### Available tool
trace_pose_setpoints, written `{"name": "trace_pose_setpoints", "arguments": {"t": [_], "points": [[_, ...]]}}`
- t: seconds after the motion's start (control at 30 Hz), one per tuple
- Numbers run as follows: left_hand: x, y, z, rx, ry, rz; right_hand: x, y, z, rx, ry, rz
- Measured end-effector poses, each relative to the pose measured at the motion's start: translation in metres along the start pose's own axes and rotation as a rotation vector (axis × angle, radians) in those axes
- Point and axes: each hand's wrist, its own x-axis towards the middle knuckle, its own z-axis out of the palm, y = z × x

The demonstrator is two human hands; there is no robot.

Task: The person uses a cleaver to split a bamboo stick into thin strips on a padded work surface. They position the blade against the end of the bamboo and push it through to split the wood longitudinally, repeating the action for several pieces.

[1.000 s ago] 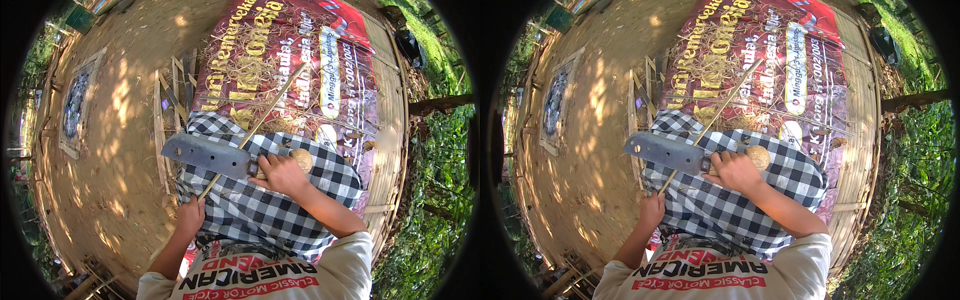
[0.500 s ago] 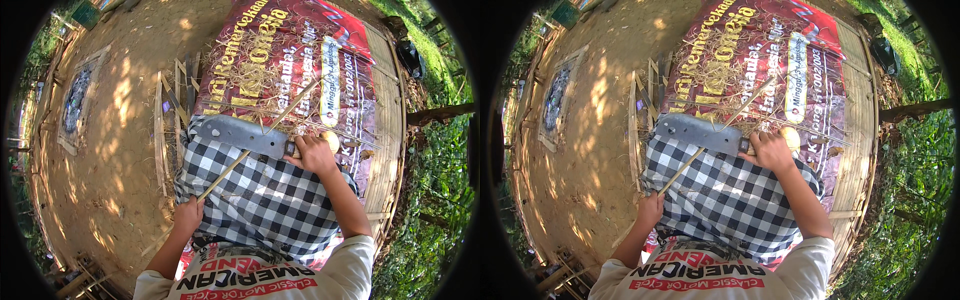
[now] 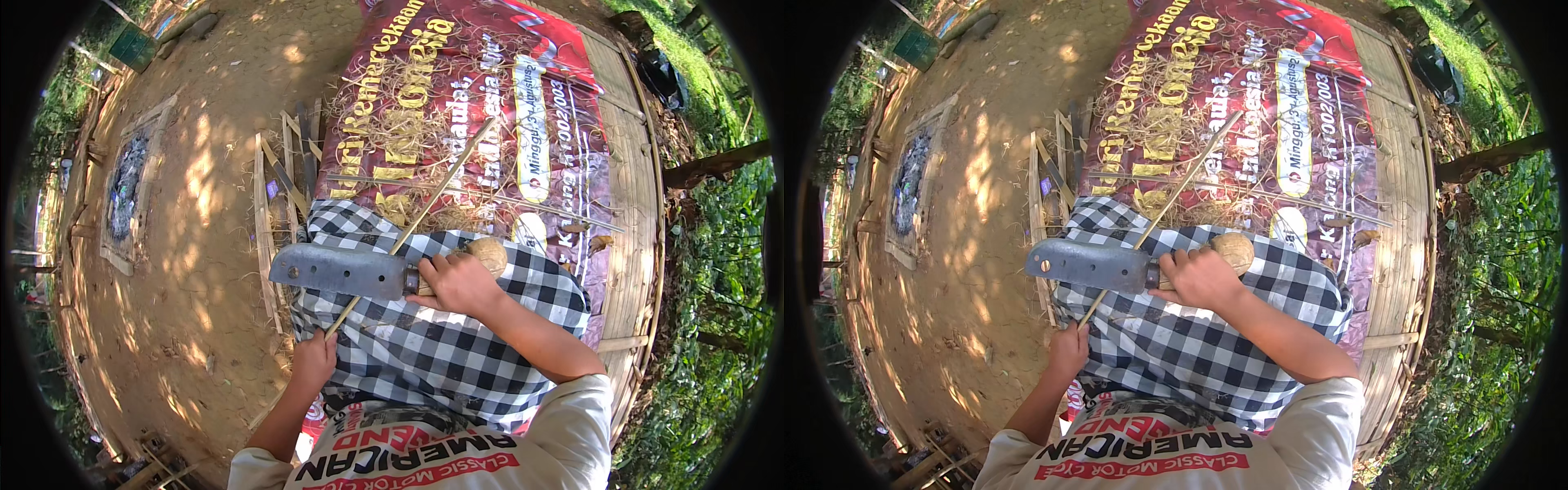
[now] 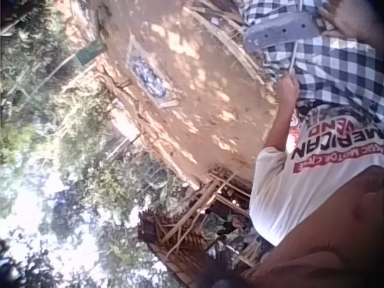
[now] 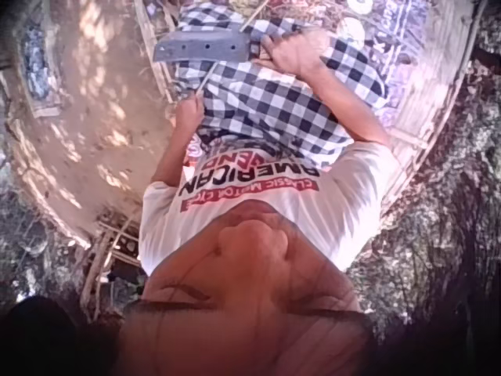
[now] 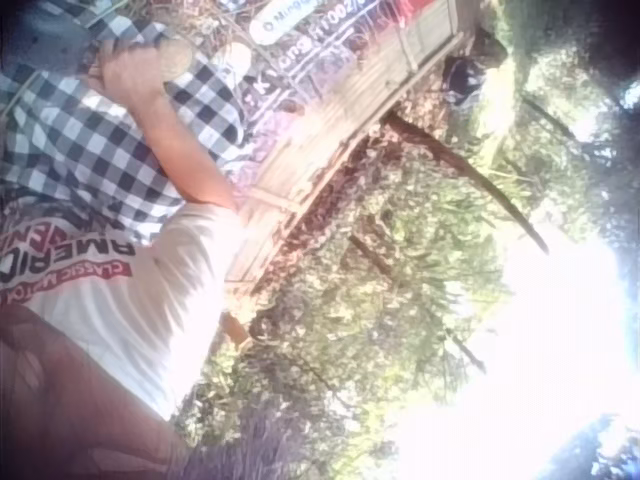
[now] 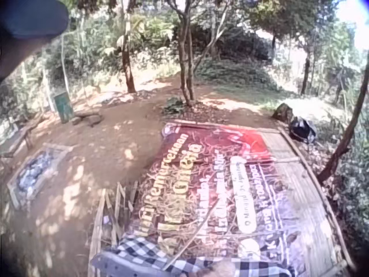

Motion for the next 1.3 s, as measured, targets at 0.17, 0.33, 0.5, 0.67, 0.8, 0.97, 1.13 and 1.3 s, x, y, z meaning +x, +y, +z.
{"name": "trace_pose_setpoints", "arguments": {"t": [0.17,0.33,0.5,0.67,0.8,0.97,1.13,1.3], "points": [[-0.004,-0.003,-0.001,-0.021,-0.014,-0.049,-0.002,0.051,-0.017,-0.114,0.061,0.003],[0.013,0.017,-0.012,0.090,-0.016,-0.028,-0.033,0.088,-0.031,-0.195,0.037,0.317],[0.007,0.006,-0.005,0.030,0.006,-0.018,-0.013,0.037,-0.028,-0.111,-0.034,0.358],[0.005,0.010,-0.006,0.083,0.019,-0.023,-0.003,-0.003,-0.010,-0.055,-0.061,0.098],[0.001,0.000,-0.003,0.086,0.016,-0.040,-0.006,0.023,-0.016,-0.167,-0.054,0.039],[0.006,0.007,-0.004,0.131,0.018,0.008,-0.034,0.111,-0.046,-0.304,-0.108,0.508],[0.008,0.007,-0.006,0.126,0.001,0.006,-0.035,0.074,-0.023,-0.228,0.011,0.453],[0.005,0.008,-0.005,0.116,0.060,0.009,-0.007,0.016,-0.016,-0.101,-0.046,0.225]]}}
